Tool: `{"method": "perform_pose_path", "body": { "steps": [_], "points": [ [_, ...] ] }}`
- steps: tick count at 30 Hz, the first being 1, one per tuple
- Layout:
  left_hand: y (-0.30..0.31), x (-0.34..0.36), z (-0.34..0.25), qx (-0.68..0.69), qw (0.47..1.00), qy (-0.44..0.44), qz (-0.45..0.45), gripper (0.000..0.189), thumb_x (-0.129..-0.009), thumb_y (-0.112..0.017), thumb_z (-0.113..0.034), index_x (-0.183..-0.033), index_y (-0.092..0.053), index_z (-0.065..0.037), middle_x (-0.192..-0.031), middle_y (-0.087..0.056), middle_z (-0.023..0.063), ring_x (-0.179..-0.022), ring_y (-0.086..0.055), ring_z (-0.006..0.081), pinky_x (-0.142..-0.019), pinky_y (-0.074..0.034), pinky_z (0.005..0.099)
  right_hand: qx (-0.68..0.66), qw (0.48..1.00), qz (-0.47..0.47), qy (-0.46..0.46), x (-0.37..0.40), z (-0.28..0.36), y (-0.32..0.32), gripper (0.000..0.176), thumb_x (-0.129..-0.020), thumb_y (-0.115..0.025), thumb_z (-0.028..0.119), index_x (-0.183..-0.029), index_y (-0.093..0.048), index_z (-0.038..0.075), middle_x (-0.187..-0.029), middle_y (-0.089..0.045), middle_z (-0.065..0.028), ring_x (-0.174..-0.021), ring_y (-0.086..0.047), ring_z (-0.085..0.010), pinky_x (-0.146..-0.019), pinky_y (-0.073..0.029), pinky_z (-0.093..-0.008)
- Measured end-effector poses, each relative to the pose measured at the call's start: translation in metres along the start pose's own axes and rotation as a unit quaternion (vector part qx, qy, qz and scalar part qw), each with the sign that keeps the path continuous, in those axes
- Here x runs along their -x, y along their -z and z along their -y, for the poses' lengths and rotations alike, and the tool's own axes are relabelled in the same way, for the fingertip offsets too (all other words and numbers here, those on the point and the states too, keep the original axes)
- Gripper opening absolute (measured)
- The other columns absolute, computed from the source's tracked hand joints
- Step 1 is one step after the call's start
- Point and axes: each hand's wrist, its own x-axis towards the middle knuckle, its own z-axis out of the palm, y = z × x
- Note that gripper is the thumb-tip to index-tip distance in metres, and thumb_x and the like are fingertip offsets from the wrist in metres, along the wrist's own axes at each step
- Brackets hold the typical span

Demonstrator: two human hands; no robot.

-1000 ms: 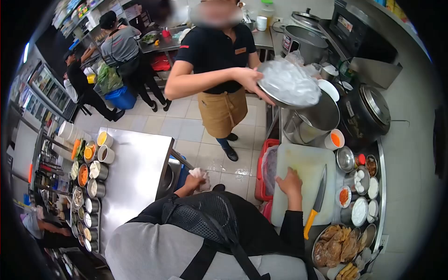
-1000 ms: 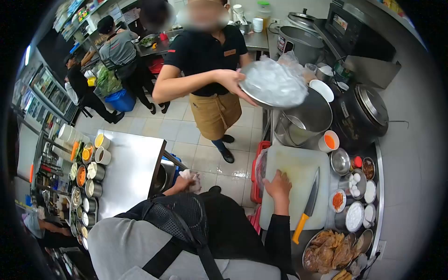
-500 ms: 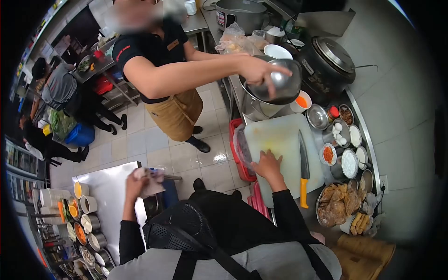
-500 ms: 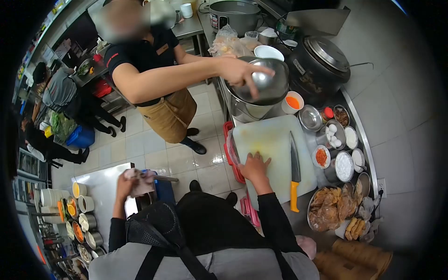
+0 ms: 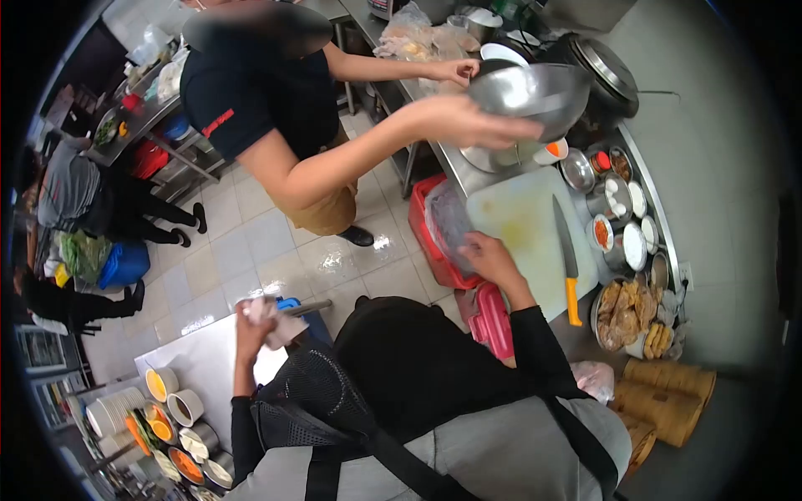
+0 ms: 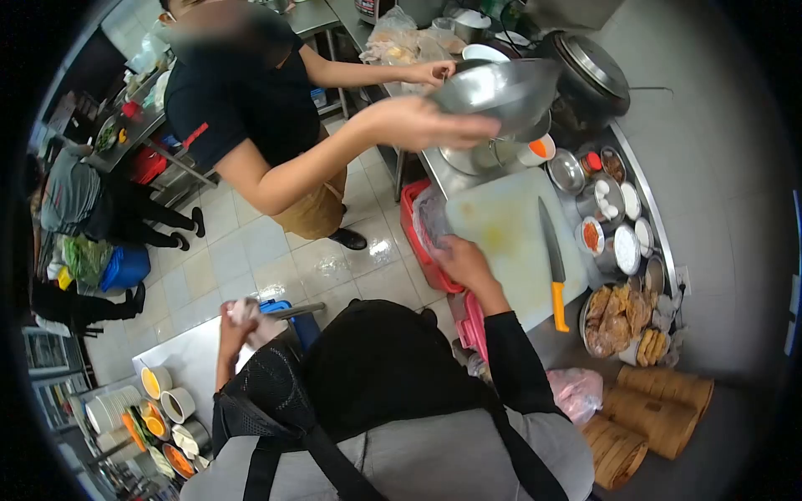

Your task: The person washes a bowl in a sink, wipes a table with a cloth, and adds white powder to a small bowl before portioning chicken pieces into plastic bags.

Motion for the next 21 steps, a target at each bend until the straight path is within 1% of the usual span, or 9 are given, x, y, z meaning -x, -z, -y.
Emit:
{"method": "perform_pose_path", "body": {
  "steps": [4,5,7,9,10,14,16,18,21],
  "points": [
    [-0.109,-0.056,-0.04,0.038,0.974,0.051,0.216,0.053,-0.086,-0.07,-0.017,-0.132,-0.045,-0.007,-0.115,-0.062,0.0073,-0.1,-0.062,0.0163,-0.081,-0.054,0.0287,-0.318,0.93,0.167,0.084,0.009,0.122,-0.061,0.049,-0.085,-0.074,0.027,-0.126,-0.059,0.004,-0.11,-0.067,-0.0123,-0.097,-0.064,-0.0197,-0.083,-0.052,-0.035],
    [-0.141,-0.06,-0.045,0.089,0.958,0.06,0.266,0.053,-0.088,-0.069,-0.021,-0.134,-0.045,-0.007,-0.116,-0.061,0.0061,-0.105,-0.061,0.016,-0.084,-0.053,0.028,-0.319,0.93,0.163,0.076,0.003,0.123,-0.091,0.049,-0.085,-0.074,0.027,-0.126,-0.059,0.004,-0.11,-0.067,-0.0123,-0.097,-0.064,-0.0197,-0.083,-0.052,-0.035],
    [-0.182,-0.054,-0.065,0.286,0.866,0.183,0.368,0.052,-0.093,-0.065,-0.028,-0.137,-0.045,-0.009,-0.121,-0.059,0.0036,-0.109,-0.059,0.0155,-0.088,-0.05,0.0282,-0.203,0.949,0.019,0.241,-0.018,0.105,-0.141,0.056,-0.083,-0.075,0.024,-0.13,-0.053,0.003,-0.12,-0.061,-0.0153,-0.108,-0.06,-0.0193,-0.085,-0.052,-0.0351],
    [-0.19,-0.045,-0.08,0.312,0.851,0.194,0.374,0.052,-0.095,-0.062,-0.027,-0.14,-0.042,-0.009,-0.124,-0.057,0.0047,-0.112,-0.058,0.0174,-0.091,-0.049,0.0288,-0.301,0.938,0.167,0.039,-0.031,0.086,-0.104,0.061,-0.081,-0.075,0.02,-0.133,-0.048,0.003,-0.12,-0.059,-0.0172,-0.11,-0.059,-0.0234,-0.087,-0.051,-0.038],
    [-0.193,-0.043,-0.082,0.338,0.836,0.206,0.379,0.052,-0.098,-0.058,-0.026,-0.143,-0.04,-0.009,-0.128,-0.055,0.0058,-0.116,-0.056,0.0194,-0.094,-0.048,0.0295,-0.273,0.957,0.029,0.099,-0.025,0.097,-0.081,0.062,-0.077,-0.076,0.021,-0.129,-0.048,0.001,-0.112,-0.061,-0.0176,-0.101,-0.062,-0.0264,-0.085,-0.051,-0.039],
    [-0.168,-0.051,0.013,0.079,0.953,0.091,0.277,0.049,-0.095,-0.062,-0.026,-0.138,-0.047,-0.009,-0.114,-0.063,0.0049,-0.1,-0.059,0.0132,-0.087,-0.047,0.0276,-0.106,0.991,-0.071,-0.051,-0.05,0.024,-0.042,0.053,-0.074,-0.078,0.024,-0.115,-0.052,0.003,-0.101,-0.066,-0.0203,-0.091,-0.067,-0.0313,-0.081,-0.052,-0.0407],
    [-0.144,-0.034,0.04,0.104,0.965,0.152,0.185,0.042,-0.094,-0.064,-0.024,-0.132,-0.054,-0.008,-0.105,-0.065,0.0057,-0.097,-0.06,0.0124,-0.084,-0.047,0.0267,-0.033,0.986,-0.164,0.011,-0.081,0.026,-0.016,0.049,-0.08,-0.071,0.023,-0.121,-0.05,0.005,-0.103,-0.065,-0.0252,-0.096,-0.064,-0.0432,-0.082,-0.051,-0.0472],
    [-0.126,-0.009,0.053,0.153,0.96,0.197,0.124,0.039,-0.094,-0.064,-0.023,-0.128,-0.056,-0.007,-0.102,-0.066,0.0056,-0.095,-0.06,0.0118,-0.083,-0.047,0.0263,0.082,0.955,-0.212,0.188,-0.134,0.027,-0.006,0.051,-0.083,-0.065,0.016,-0.13,-0.048,0.005,-0.134,-0.049,-0.0271,-0.12,-0.051,-0.042,-0.099,-0.043,-0.0476],
    [-0.119,0.015,0.076,0.174,0.957,0.222,0.064,0.037,-0.094,-0.065,-0.023,-0.126,-0.056,-0.005,-0.102,-0.065,0.0048,-0.092,-0.061,0.0116,-0.083,-0.047,0.0256,0.299,0.904,-0.224,0.207,-0.231,-0.013,-0.042,0.05,-0.087,-0.059,0.019,-0.133,-0.05,0.004,-0.14,-0.046,-0.0252,-0.122,-0.048,-0.043,-0.102,-0.039,-0.0493]
  ]
}}
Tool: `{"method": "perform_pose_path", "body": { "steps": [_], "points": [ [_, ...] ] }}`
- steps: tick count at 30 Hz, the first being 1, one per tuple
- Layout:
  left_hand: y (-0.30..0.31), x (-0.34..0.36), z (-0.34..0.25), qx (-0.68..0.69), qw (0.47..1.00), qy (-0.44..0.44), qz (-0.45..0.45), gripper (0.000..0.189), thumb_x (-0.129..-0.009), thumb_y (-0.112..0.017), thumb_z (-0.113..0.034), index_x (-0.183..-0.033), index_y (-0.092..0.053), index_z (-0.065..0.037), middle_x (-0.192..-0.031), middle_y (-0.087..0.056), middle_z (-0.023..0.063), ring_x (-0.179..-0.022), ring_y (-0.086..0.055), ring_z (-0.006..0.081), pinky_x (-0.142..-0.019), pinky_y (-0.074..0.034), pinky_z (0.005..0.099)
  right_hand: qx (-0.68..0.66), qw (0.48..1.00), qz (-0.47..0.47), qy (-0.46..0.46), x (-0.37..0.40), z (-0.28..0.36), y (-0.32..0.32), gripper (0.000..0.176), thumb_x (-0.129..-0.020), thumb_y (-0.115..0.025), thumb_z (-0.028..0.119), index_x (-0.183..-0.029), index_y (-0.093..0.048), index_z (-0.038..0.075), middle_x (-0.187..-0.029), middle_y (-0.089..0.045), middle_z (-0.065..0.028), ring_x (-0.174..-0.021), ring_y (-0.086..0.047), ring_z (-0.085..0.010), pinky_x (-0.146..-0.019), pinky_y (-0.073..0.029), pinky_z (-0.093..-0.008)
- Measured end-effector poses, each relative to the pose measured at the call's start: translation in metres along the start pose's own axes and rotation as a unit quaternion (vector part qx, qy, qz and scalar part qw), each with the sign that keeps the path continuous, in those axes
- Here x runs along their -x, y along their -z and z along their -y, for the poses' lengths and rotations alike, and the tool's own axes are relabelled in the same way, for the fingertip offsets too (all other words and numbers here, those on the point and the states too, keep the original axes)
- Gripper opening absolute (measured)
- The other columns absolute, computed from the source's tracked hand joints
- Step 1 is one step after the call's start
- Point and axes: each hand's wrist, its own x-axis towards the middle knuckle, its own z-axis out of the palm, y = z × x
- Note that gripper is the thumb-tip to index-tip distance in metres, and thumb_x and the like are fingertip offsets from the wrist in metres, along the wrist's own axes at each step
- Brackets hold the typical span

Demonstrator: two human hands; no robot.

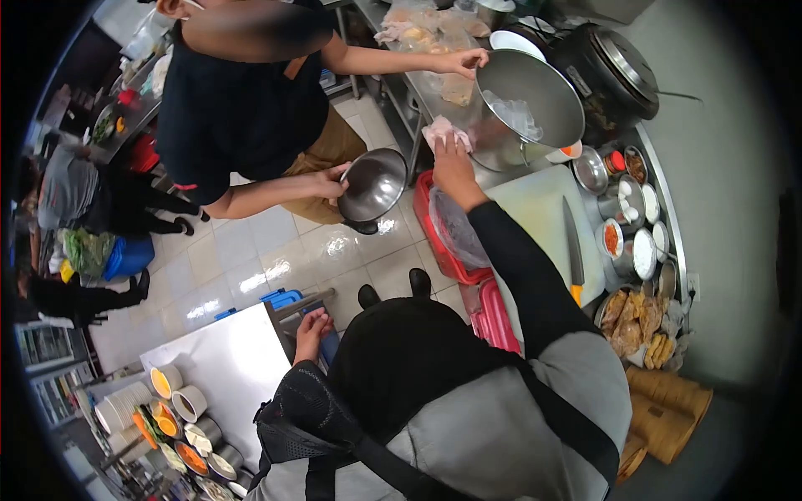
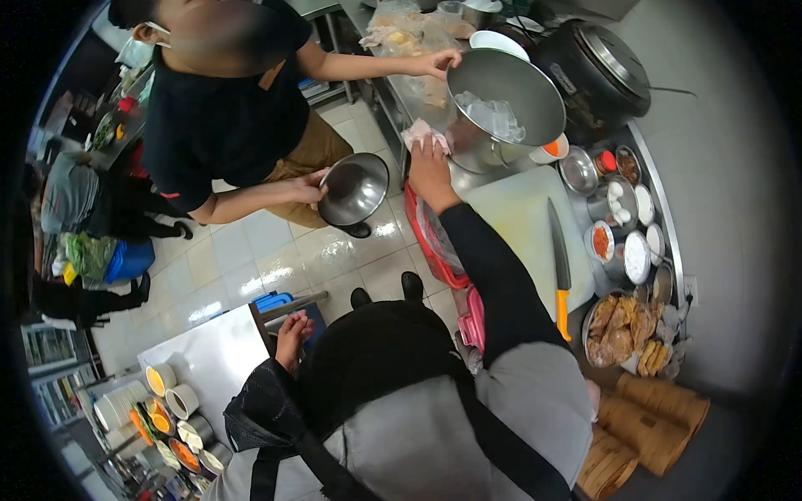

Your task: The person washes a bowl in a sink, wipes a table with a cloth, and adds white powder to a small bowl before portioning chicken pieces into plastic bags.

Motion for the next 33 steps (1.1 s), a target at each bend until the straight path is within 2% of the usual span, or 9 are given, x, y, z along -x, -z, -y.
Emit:
{"method": "perform_pose_path", "body": {
  "steps": [4,7,12,15,19,21,26,30,33],
  "points": [
    [-0.011,0.037,0.005,-0.038,0.994,-0.092,-0.037,0.038,-0.092,-0.067,-0.016,-0.125,-0.056,-0.002,-0.099,-0.065,0.0033,-0.09,-0.06,0.0107,-0.083,-0.047,0.0236,0.193,0.975,0.104,-0.037,-0.068,0.009,-0.039,0.043,-0.092,-0.048,0.03,-0.124,-0.06,0.004,-0.13,-0.055,-0.0218,-0.118,-0.05,-0.042,-0.095,-0.04,-0.0562],
    [-0.02,0.091,0.016,-0.067,0.978,-0.149,-0.132,0.034,-0.091,-0.067,-0.018,-0.12,-0.06,-0.003,-0.093,-0.064,0.0032,-0.088,-0.059,0.0097,-0.082,-0.047,0.026,0.051,0.969,0.118,0.212,-0.064,-0.057,-0.094,0.043,-0.093,-0.053,0.029,-0.126,-0.056,0.003,-0.111,-0.063,-0.0217,-0.107,-0.058,-0.0379,-0.087,-0.046,-0.0562],
    [-0.056,0.199,0.075,0.065,0.934,-0.108,-0.333,0.034,-0.09,-0.067,-0.027,-0.114,-0.064,-0.003,-0.087,-0.066,0.0034,-0.083,-0.061,0.0105,-0.076,-0.049,0.0264,-0.078,0.892,0.398,0.2,-0.09,-0.102,-0.043,0.051,-0.071,-0.074,0.023,-0.113,-0.06,-0.002,-0.101,-0.067,-0.0227,-0.094,-0.064,-0.0368,-0.085,-0.05,-0.0427],
    [-0.061,0.225,0.083,0.157,0.932,-0.117,-0.305,0.04,-0.093,-0.064,-0.032,-0.122,-0.06,-0.003,-0.099,-0.067,0.0048,-0.09,-0.062,0.0129,-0.082,-0.049,0.0278,-0.354,0.732,0.575,0.086,-0.04,0.056,0.109,0.033,-0.076,-0.069,0.009,-0.105,-0.055,0.003,-0.092,-0.061,-0.0076,-0.086,-0.058,-0.0169,-0.078,-0.049,-0.0318],
    [-0.066,0.209,0.058,0.21,0.958,-0.131,-0.146,0.051,-0.098,-0.054,-0.042,-0.135,-0.052,-0.007,-0.106,-0.067,0.0058,-0.095,-0.063,0.0158,-0.088,-0.05,0.0312,-0.447,0.649,0.533,0.31,0.054,0.198,0.17,0.05,-0.088,-0.068,0.011,-0.131,-0.046,0.001,-0.122,-0.054,-0.0114,-0.11,-0.052,-0.0191,-0.094,-0.045,-0.033],
    [-0.073,0.2,0.038,0.397,0.898,-0.178,-0.066,0.052,-0.098,-0.055,-0.042,-0.137,-0.05,-0.008,-0.108,-0.066,0.0076,-0.096,-0.063,0.0181,-0.088,-0.051,0.0335,-0.526,0.437,0.691,0.234,0.098,0.252,0.209,0.072,-0.087,-0.062,-0.001,-0.15,-0.027,0.004,-0.146,-0.04,-0.0118,-0.123,-0.048,-0.0197,-0.101,-0.04,-0.0313],
    [0.011,0.221,0.067,0.382,0.876,-0.233,-0.183,0.046,-0.091,-0.064,-0.031,-0.132,-0.055,-0.011,-0.125,-0.058,0.0095,-0.103,-0.061,0.0201,-0.088,-0.051,0.038,-0.489,0.547,0.609,0.302,0.143,0.293,0.2,0.067,-0.09,-0.063,0.003,-0.149,-0.032,0.007,-0.141,-0.046,-0.0156,-0.113,-0.056,-0.0229,-0.096,-0.046,-0.0333],
    [0.069,0.323,0.134,-0.12,0.729,-0.326,-0.59,0.043,-0.078,-0.068,-0.018,-0.121,-0.064,-0.016,-0.128,-0.054,0.0111,-0.108,-0.059,0.0284,-0.089,-0.049,0.0398,-0.348,0.696,0.535,0.329,0.191,0.29,0.118,0.049,-0.091,-0.066,0.012,-0.135,-0.048,0.001,-0.12,-0.061,-0.0181,-0.102,-0.063,-0.0223,-0.087,-0.051,-0.0347],
    [0.104,0.379,0.227,-0.361,0.69,-0.111,-0.618,0.054,-0.086,-0.058,-0.05,-0.135,-0.056,-0.027,-0.155,-0.03,0.0115,-0.143,-0.026,0.0415,-0.111,-0.011,0.0672,-0.276,0.699,0.587,0.3,0.243,0.273,0.037,0.043,-0.089,-0.068,0.018,-0.126,-0.054,-0.001,-0.101,-0.069,-0.015,-0.091,-0.066,-0.0204,-0.08,-0.053,-0.0326]
  ]
}}
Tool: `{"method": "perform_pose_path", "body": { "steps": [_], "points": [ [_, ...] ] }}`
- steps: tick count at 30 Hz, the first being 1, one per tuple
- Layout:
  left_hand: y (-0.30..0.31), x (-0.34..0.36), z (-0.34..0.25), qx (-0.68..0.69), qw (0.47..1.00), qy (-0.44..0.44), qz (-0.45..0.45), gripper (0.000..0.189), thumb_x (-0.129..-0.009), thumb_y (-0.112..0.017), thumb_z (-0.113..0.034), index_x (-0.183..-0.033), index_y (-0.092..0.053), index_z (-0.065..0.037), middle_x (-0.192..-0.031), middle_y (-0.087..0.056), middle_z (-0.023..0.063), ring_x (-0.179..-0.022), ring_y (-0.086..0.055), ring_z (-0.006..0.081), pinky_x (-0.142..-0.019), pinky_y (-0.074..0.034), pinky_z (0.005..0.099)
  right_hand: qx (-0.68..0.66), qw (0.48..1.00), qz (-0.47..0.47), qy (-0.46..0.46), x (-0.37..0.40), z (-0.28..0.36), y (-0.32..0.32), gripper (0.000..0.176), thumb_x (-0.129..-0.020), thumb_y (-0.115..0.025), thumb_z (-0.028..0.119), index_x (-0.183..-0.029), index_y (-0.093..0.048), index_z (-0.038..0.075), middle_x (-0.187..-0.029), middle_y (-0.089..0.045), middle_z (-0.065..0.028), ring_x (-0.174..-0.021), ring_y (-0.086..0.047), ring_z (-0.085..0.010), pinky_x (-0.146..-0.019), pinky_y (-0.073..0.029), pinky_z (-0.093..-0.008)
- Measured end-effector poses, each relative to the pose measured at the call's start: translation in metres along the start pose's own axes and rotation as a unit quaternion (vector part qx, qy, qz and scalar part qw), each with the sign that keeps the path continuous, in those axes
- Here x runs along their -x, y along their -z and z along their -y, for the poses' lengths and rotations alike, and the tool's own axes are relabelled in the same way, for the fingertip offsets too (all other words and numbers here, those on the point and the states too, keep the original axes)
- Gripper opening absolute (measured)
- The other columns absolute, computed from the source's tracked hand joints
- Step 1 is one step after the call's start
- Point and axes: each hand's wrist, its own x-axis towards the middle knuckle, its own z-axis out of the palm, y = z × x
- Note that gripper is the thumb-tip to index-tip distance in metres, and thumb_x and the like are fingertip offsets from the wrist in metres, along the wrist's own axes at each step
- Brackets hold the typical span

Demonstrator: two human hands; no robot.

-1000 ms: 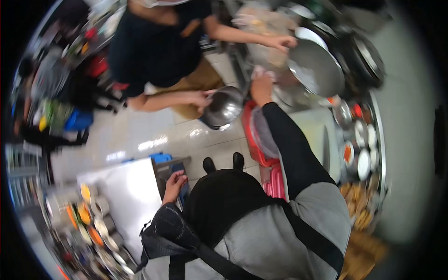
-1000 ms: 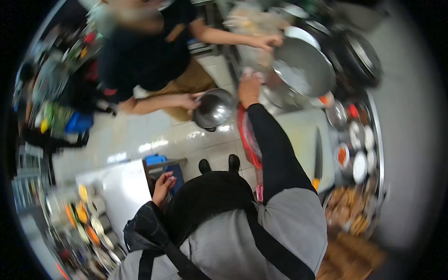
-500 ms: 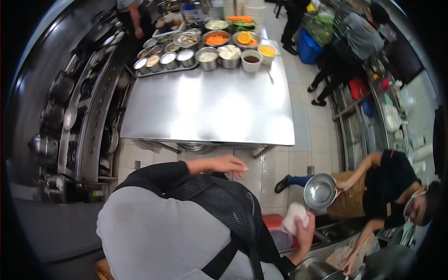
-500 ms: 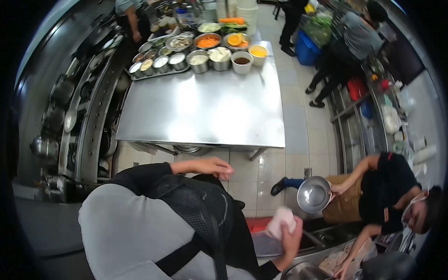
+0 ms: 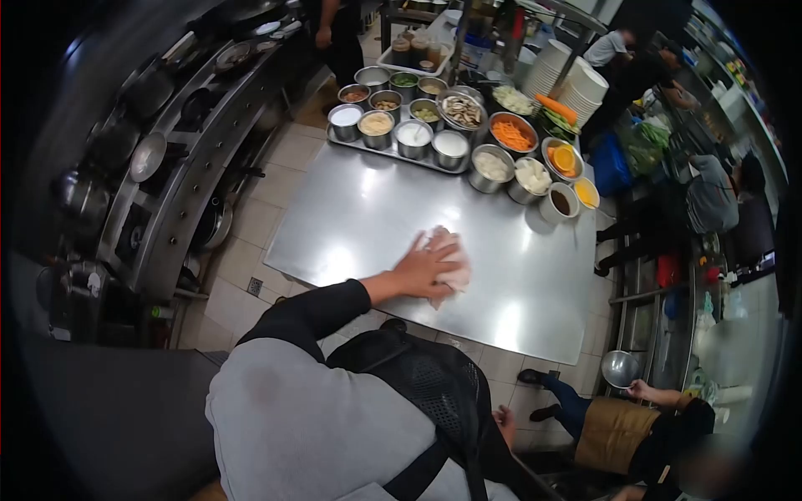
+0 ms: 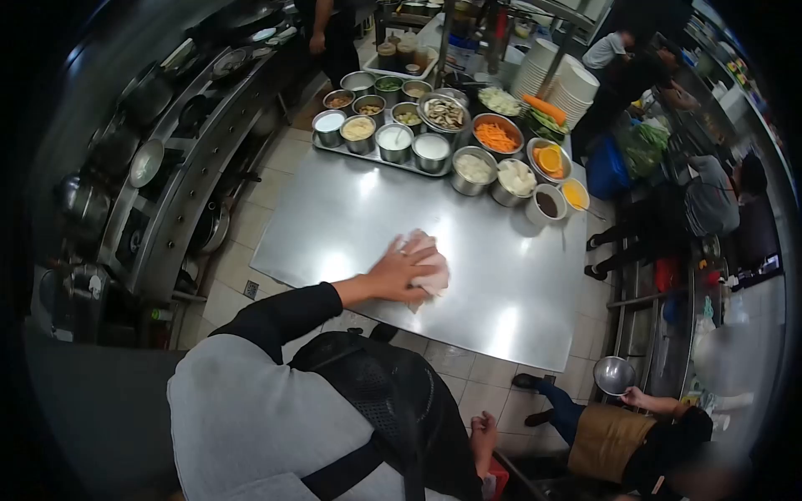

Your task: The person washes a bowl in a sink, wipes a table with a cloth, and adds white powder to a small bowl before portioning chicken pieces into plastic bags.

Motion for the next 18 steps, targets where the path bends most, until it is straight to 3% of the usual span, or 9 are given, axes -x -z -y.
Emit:
{"method": "perform_pose_path", "body": {
  "steps": [1,2,5,8,10,12,15,16,18],
  "points": [
    [-0.012,0.018,0.037,-0.062,0.995,0.041,0.062,0.056,-0.09,-0.052,-0.054,-0.141,-0.049,-0.031,-0.159,-0.024,0.0093,-0.146,-0.019,0.0418,-0.111,-0.008,0.0688,0.026,0.996,0.083,-0.023,-0.013,-0.024,-0.015,0.041,-0.093,-0.06,0.014,-0.131,-0.052,0.002,-0.102,-0.065,-0.0132,-0.091,-0.062,-0.018,-0.083,-0.049,-0.0315],
    [-0.006,0.033,0.065,-0.064,0.995,0.05,0.064,0.054,-0.092,-0.05,-0.052,-0.143,-0.045,-0.034,-0.159,-0.025,0.0083,-0.147,-0.016,0.0409,-0.112,-0.007,0.0691,0.017,0.997,0.046,0.052,-0.013,-0.048,-0.039,0.032,-0.089,-0.064,0.02,-0.112,-0.062,-0.003,-0.082,-0.07,-0.0115,-0.072,-0.067,-0.0187,-0.066,-0.054,-0.0309],
    [0.035,0.056,0.116,-0.124,0.985,0.111,-0.045,0.049,-0.089,-0.057,-0.042,-0.135,-0.055,-0.026,-0.145,-0.045,0.0095,-0.137,-0.032,0.0407,-0.107,-0.02,0.0677,0.078,0.994,0.071,-0.007,0.0,-0.046,-0.067,0.028,-0.089,-0.064,0.02,-0.106,-0.063,-0.003,-0.078,-0.069,-0.0108,-0.069,-0.067,-0.0184,-0.064,-0.054,-0.0315],
    [0.046,0.051,0.17,-0.056,0.975,0.148,-0.154,0.038,-0.079,-0.068,-0.022,-0.117,-0.065,-0.013,-0.121,-0.061,0.0119,-0.11,-0.056,0.0333,-0.094,-0.045,0.0438,0.068,0.996,0.005,-0.058,0.006,-0.027,-0.074,0.026,-0.089,-0.064,0.021,-0.1,-0.064,-0.002,-0.073,-0.069,-0.0101,-0.066,-0.067,-0.018,-0.063,-0.053,-0.0321],
    [0.054,0.039,0.183,0.061,0.968,0.196,-0.146,0.034,-0.077,-0.068,-0.015,-0.111,-0.066,-0.009,-0.108,-0.067,0.0152,-0.099,-0.062,0.0363,-0.088,-0.05,0.0414,0.046,0.994,-0.063,-0.071,0.0,0.015,-0.07,0.024,-0.089,-0.064,0.022,-0.096,-0.065,-0.002,-0.071,-0.068,-0.0096,-0.064,-0.066,-0.0178,-0.062,-0.053,-0.0325],
    [0.048,0.016,0.181,0.316,0.91,0.246,-0.107,0.029,-0.08,-0.069,-0.011,-0.108,-0.066,-0.004,-0.095,-0.071,0.0121,-0.088,-0.068,0.0205,-0.079,-0.053,0.0321,-0.003,0.987,-0.159,0.008,-0.028,0.039,-0.079,0.025,-0.09,-0.066,0.024,-0.081,-0.065,0.0,-0.062,-0.065,-0.0076,-0.057,-0.064,-0.016,-0.057,-0.052,-0.0323],
    [0.061,-0.03,0.118,0.507,0.842,0.182,0.037,0.033,-0.089,-0.069,-0.016,-0.118,-0.061,-0.001,-0.106,-0.067,0.0076,-0.093,-0.066,0.0148,-0.08,-0.054,0.0291,-0.076,0.981,-0.14,0.107,-0.063,0.185,-0.073,0.028,-0.092,-0.066,0.024,-0.076,-0.061,0.001,-0.062,-0.061,-0.0064,-0.058,-0.058,-0.011,-0.053,-0.044,-0.0279],
    [0.082,-0.047,0.084,0.56,0.796,0.197,0.118,0.038,-0.092,-0.067,-0.019,-0.125,-0.058,-0.002,-0.109,-0.067,0.0079,-0.094,-0.066,0.0163,-0.081,-0.055,0.0294,-0.174,0.978,-0.026,0.108,-0.07,0.241,-0.073,0.024,-0.095,-0.062,0.023,-0.106,-0.064,0.002,-0.088,-0.07,-0.0121,-0.075,-0.067,-0.0168,-0.065,-0.051,-0.0292],
    [0.071,-0.071,0.058,0.611,0.765,0.038,0.202,0.047,-0.095,-0.063,-0.024,-0.138,-0.052,-0.007,-0.121,-0.063,0.0078,-0.103,-0.062,0.0144,-0.089,-0.05,0.0302,-0.507,0.849,0.137,0.06,-0.06,0.348,-0.084,0.049,-0.094,-0.062,0.014,-0.137,-0.044,0.0,-0.124,-0.06,-0.0137,-0.107,-0.063,-0.0199,-0.089,-0.053,-0.0318]
  ]
}}
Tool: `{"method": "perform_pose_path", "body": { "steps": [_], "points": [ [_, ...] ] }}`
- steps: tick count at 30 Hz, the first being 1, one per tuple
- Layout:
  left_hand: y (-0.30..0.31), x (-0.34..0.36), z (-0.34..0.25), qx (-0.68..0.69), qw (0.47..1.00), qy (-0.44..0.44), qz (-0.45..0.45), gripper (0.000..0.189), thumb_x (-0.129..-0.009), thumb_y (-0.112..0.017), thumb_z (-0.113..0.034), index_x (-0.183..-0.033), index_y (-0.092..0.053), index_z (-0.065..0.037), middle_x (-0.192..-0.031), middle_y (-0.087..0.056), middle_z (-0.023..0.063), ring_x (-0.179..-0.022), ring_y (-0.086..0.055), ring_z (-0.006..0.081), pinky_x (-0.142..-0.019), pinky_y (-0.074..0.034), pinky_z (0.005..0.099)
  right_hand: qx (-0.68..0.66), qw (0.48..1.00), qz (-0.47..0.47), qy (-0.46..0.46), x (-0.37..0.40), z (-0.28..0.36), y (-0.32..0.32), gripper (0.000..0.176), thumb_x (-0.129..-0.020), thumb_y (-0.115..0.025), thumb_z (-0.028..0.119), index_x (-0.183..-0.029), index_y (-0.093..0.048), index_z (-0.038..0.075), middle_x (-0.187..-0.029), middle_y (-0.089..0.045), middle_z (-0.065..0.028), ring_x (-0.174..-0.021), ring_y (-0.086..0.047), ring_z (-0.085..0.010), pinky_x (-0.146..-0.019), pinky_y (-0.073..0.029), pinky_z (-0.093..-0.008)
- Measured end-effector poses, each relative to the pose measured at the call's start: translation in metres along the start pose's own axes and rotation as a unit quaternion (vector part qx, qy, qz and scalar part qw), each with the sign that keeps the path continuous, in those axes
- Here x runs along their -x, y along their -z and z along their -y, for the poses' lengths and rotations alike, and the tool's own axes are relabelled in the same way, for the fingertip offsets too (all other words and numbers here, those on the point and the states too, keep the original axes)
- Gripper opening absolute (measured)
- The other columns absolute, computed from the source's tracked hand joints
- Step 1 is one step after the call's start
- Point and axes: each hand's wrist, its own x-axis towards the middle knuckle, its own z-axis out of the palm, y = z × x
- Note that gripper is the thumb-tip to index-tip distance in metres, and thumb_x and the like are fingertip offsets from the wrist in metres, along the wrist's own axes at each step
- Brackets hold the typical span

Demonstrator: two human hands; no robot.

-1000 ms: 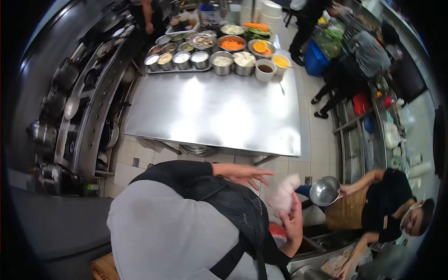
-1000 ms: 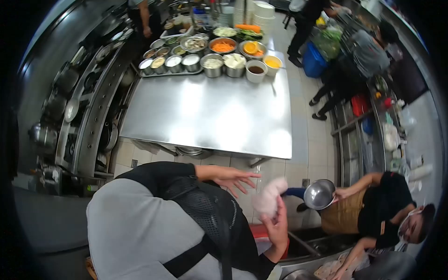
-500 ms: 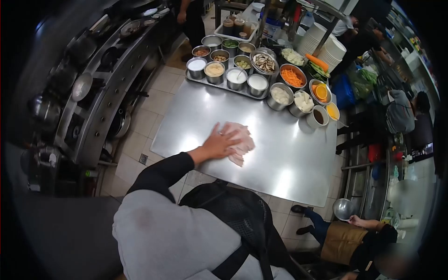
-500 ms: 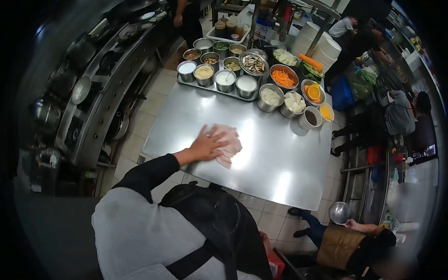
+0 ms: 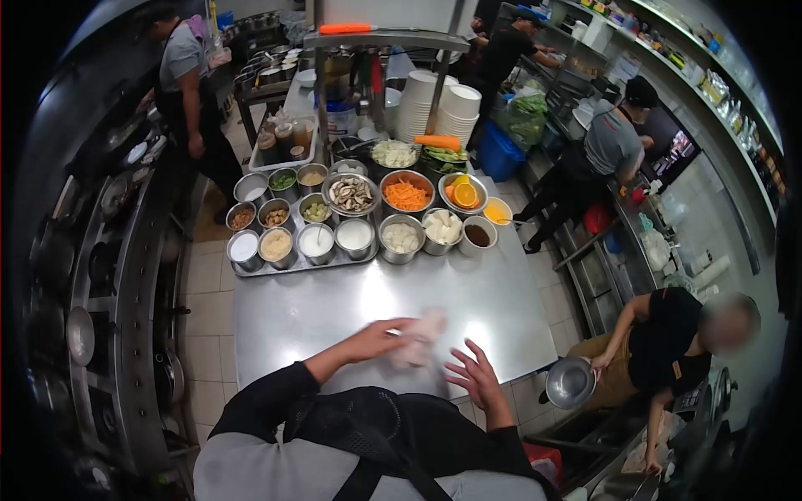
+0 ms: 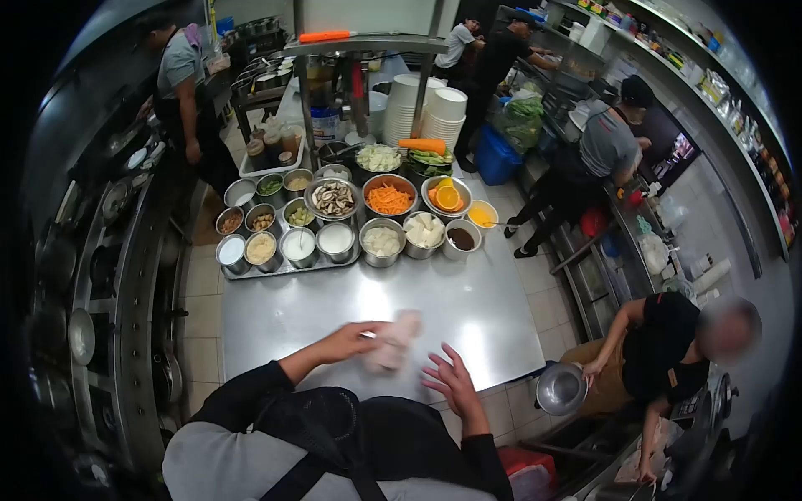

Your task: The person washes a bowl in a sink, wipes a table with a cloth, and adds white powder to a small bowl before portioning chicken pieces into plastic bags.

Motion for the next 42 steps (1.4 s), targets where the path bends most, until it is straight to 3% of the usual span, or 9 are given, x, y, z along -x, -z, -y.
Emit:
{"method": "perform_pose_path", "body": {
  "steps": [2,5,9,13,19,25,27,29,42],
  "points": [
    [0.012,-0.016,-0.024,-0.107,0.99,-0.032,0.088,0.042,-0.097,-0.061,-0.023,-0.137,-0.055,-0.01,-0.123,-0.064,0.0048,-0.106,-0.061,0.013,-0.089,-0.05,0.0281,0.045,0.998,0.0,0.047,-0.041,-0.024,0.01,0.045,-0.094,-0.062,0.013,-0.134,-0.046,-0.001,-0.125,-0.06,-0.0135,-0.108,-0.062,-0.0207,-0.092,-0.052,-0.0327],
    [0.139,-0.035,-0.023,-0.071,0.958,-0.167,-0.221,0.031,-0.098,-0.058,-0.016,-0.124,-0.06,0.001,-0.113,-0.069,0.0069,-0.099,-0.064,0.0137,-0.086,-0.052,0.0296,0.142,0.984,-0.017,0.11,-0.056,-0.006,-0.017,0.037,-0.092,-0.064,0.008,-0.125,-0.051,-0.001,-0.12,-0.061,-0.0108,-0.104,-0.062,-0.0183,-0.09,-0.05,-0.0307],
    [0.353,0.019,-0.07,-0.308,0.629,-0.082,-0.709,0.017,-0.086,-0.067,-0.021,-0.092,-0.075,-0.007,-0.085,-0.071,0.0154,-0.082,-0.069,0.0288,-0.07,-0.051,0.0329,0.416,0.892,-0.127,0.121,-0.05,0.004,0.0,0.021,-0.088,-0.07,0.006,-0.105,-0.059,-0.001,-0.096,-0.064,-0.0043,-0.091,-0.058,-0.01,-0.078,-0.049,-0.0265],
    [0.49,0.038,-0.067,-0.351,0.595,0.302,-0.657,0.057,-0.08,-0.06,-0.057,-0.115,-0.071,-0.014,-0.129,-0.063,0.0124,-0.125,-0.053,0.0354,-0.106,-0.033,0.0539,0.382,0.905,-0.16,0.098,-0.048,-0.011,0.021,0.022,-0.09,-0.07,0.015,-0.104,-0.062,-0.001,-0.097,-0.064,-0.0034,-0.09,-0.057,-0.01,-0.083,-0.046,-0.026],
    [0.626,0.024,0.016,-0.363,0.71,0.29,-0.529,0.046,-0.077,-0.065,-0.036,-0.11,-0.071,-0.005,-0.114,-0.069,0.0163,-0.108,-0.065,0.0344,-0.092,-0.048,0.052,0.285,0.92,-0.263,0.052,-0.048,-0.016,0.065,0.039,-0.088,-0.072,0.019,-0.118,-0.056,-0.001,-0.109,-0.062,-0.0111,-0.098,-0.06,-0.0185,-0.088,-0.048,-0.0308],
    [0.576,0.041,-0.03,-0.067,0.813,0.094,-0.571,0.014,-0.077,-0.062,-0.012,-0.081,-0.067,0.0,-0.081,-0.066,0.0115,-0.069,-0.067,0.0224,-0.062,-0.054,0.036,0.161,0.937,-0.284,-0.125,-0.038,-0.019,0.073,0.045,-0.087,-0.068,0.016,-0.122,-0.051,-0.006,-0.112,-0.061,-0.0158,-0.102,-0.062,-0.0285,-0.094,-0.05,-0.0408],
    [0.645,0.073,-0.023,-0.815,0.533,0.049,-0.222,0.011,-0.079,-0.062,-0.01,-0.085,-0.062,-0.001,-0.077,-0.061,0.0076,-0.063,-0.063,0.0217,-0.055,-0.053,0.0355,0.097,0.968,-0.23,-0.018,-0.03,-0.018,0.086,0.045,-0.088,-0.063,0.017,-0.125,-0.051,-0.006,-0.115,-0.061,-0.0172,-0.103,-0.063,-0.0302,-0.093,-0.051,-0.0422],
    [0.598,0.058,-0.067,-0.229,0.788,0.045,-0.57,0.01,-0.079,-0.062,-0.007,-0.088,-0.06,-0.005,-0.072,-0.058,0.0045,-0.06,-0.061,0.017,-0.05,-0.05,0.0285,0.06,0.968,-0.245,0.01,-0.032,-0.004,0.084,0.043,-0.088,-0.061,0.013,-0.126,-0.051,-0.004,-0.116,-0.061,-0.0154,-0.105,-0.062,-0.0301,-0.091,-0.051,-0.0414],
    [0.269,0.082,-0.151,-0.293,0.9,0.075,-0.314,0.024,-0.084,-0.069,-0.015,-0.107,-0.066,-0.007,-0.084,-0.062,-0.002,-0.069,-0.054,0.0062,-0.056,-0.043,0.0219,-0.133,0.988,0.067,-0.036,-0.121,0.055,0.027,0.061,-0.103,-0.035,0.049,-0.142,-0.039,0.003,-0.141,-0.049,-0.0153,-0.129,-0.049,-0.0308,-0.109,-0.04,-0.0448]
  ]
}}
